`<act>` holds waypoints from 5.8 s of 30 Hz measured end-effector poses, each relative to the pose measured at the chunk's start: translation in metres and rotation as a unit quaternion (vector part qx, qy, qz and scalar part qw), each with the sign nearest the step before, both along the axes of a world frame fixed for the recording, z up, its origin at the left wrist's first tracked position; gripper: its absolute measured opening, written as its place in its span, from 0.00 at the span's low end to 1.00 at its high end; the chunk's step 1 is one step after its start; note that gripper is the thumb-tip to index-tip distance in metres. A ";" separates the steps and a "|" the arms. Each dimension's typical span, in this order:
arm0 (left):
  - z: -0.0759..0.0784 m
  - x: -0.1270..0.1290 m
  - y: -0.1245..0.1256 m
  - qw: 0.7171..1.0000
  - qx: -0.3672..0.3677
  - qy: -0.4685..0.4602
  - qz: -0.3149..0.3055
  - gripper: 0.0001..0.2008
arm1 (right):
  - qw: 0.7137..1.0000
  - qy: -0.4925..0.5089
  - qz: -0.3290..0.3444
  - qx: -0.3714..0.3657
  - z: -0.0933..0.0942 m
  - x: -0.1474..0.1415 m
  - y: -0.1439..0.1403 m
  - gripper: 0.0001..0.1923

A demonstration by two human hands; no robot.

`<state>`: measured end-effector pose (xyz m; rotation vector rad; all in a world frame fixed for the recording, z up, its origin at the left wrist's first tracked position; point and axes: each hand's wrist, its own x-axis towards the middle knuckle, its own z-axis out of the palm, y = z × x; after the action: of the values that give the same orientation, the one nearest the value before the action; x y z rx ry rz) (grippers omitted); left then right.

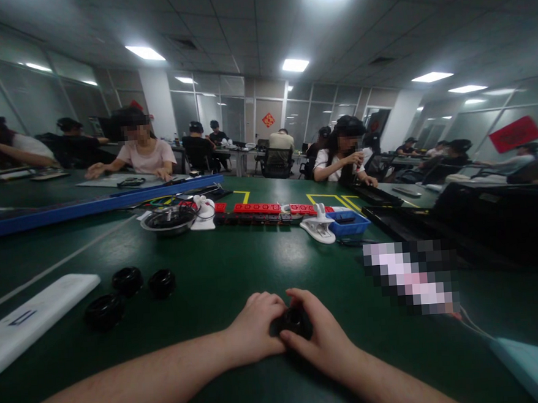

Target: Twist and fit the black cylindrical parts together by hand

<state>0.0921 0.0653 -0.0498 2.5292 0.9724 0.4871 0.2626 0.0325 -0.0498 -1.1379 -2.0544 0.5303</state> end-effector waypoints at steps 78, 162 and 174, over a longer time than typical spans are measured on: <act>-0.009 0.002 0.004 0.998 -0.002 -0.025 -0.051 0.10 | 0.997 -0.006 0.078 0.012 0.010 0.003 0.000 0.15; -0.011 0.001 0.002 0.999 0.051 0.011 0.012 0.18 | 0.985 -0.151 -0.030 0.080 -0.003 0.006 0.003 0.24; -0.006 0.002 0.002 0.999 0.027 0.007 0.019 0.15 | 0.992 -0.097 0.022 0.082 0.003 0.002 0.001 0.23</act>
<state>0.0936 0.0674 -0.0557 2.5692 1.0259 0.5140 0.2644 0.0330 -0.0468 -1.0853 -2.2473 0.2742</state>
